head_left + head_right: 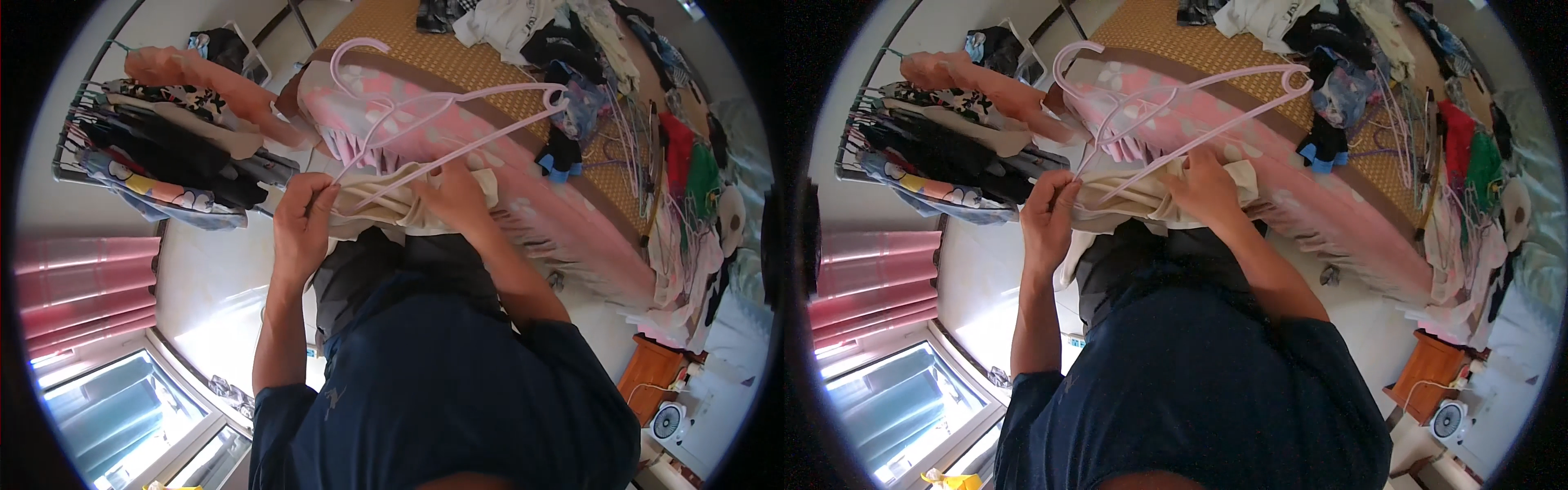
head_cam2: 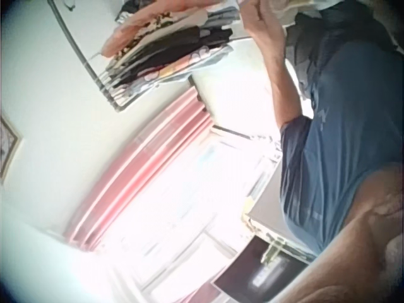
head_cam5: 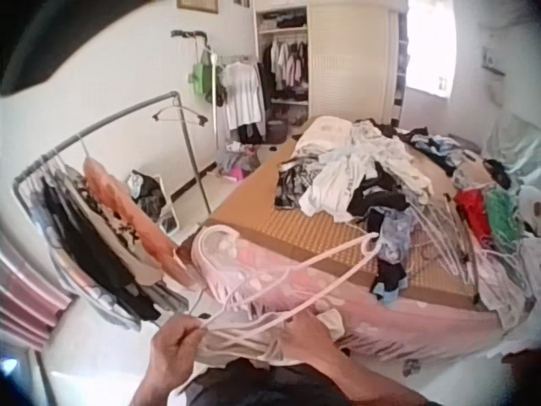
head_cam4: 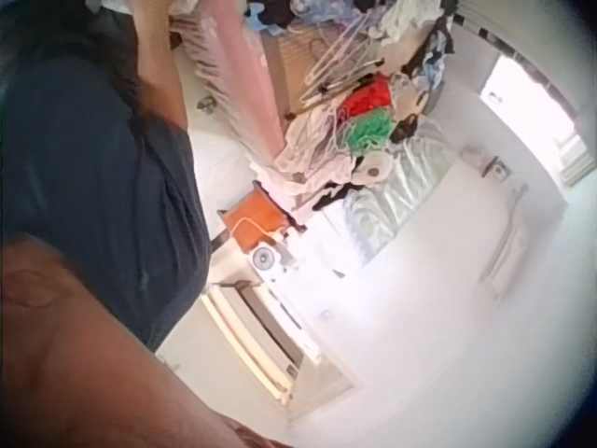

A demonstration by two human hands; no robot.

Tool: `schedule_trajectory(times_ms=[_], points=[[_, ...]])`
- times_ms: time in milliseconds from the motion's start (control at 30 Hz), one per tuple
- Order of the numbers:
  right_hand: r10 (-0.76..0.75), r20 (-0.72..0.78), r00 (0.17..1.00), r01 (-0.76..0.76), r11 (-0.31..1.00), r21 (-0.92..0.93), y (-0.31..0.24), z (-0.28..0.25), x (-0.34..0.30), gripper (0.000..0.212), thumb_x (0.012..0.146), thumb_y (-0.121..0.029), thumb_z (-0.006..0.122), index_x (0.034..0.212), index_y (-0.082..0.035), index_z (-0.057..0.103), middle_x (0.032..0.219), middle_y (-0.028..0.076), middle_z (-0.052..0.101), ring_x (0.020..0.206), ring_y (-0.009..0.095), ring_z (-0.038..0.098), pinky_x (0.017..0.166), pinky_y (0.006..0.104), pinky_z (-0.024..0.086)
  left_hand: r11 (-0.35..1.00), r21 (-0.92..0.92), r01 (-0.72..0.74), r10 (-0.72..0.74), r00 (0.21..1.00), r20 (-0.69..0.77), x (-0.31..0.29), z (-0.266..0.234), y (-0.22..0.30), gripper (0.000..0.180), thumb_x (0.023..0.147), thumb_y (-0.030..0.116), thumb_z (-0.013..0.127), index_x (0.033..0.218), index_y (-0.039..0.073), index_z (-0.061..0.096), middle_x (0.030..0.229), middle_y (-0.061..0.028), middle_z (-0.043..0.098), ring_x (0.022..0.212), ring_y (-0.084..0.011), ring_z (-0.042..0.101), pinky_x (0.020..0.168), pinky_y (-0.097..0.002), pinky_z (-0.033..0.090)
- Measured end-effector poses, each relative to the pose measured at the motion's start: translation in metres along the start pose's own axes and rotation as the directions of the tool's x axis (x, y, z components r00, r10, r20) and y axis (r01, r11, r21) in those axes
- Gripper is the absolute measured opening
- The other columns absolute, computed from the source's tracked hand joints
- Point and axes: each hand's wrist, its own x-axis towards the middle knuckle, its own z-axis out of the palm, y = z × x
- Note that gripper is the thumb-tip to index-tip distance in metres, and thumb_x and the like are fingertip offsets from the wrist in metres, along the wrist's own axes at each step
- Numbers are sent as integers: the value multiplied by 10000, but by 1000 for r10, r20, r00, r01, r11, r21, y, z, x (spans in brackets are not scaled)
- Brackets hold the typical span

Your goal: The person puts garments onto hangers by hand and hangs them on a clothes rack.

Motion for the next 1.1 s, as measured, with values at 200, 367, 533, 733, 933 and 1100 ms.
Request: schedule_trajectory(times_ms=[200,367,533,733,933,1100], points=[[87,240,967,-28,970,-240,14,19,34,395,871,-322,688,1162,-57,716,1176,252,694,1079,424,675,869,501,549,998,-21,-51,51,999,-1,-10,-13,7,65,990,-3,658,1051,-23,665,986,-110,653,873,-210,615,797,-302,490],[278,242,930,-369,717,592,14,-27,45,191,947,-201,638,1015,-41,718,960,130,742,817,265,725,715,408,566,972,119,-202,206,978,-26,-12,-17,-11,89,959,-35,665,1048,-27,669,1108,-158,663,974,-306,663,855,-358,530],[199,406,892,-451,346,822,-11,-75,34,208,947,-209,682,1046,-29,718,1004,115,750,889,249,727,808,418,593,971,165,-175,189,979,-74,-15,-13,-28,122,971,-33,658,1090,-10,674,1261,-172,649,1139,-323,651,967,-372,522],[213,252,944,-290,176,941,-41,-78,12,269,956,-156,667,1192,-28,684,1113,118,733,989,238,715,896,391,571,974,108,-199,212,969,-126,-20,9,-49,120,936,-41,688,1054,-22,684,1199,-187,648,1068,-340,658,895,-389,537],[35,96,995,-101,482,870,-53,-82,-2,382,964,-54,720,1332,14,647,1090,66,709,942,144,680,821,287,533,974,133,-184,201,970,-136,-25,15,-55,123,918,-34,701,1039,-9,701,1092,-171,646,974,-356,649,855,-412,534],[7,-83,997,50,740,671,-62,-79,-8,205,1042,-140,690,1084,48,760,979,29,729,890,73,604,784,226,471,995,25,-96,99,978,-181,-26,18,-52,137,908,6,732,1039,4,695,1032,-153,657,876,-318,664,773,-404,540]])
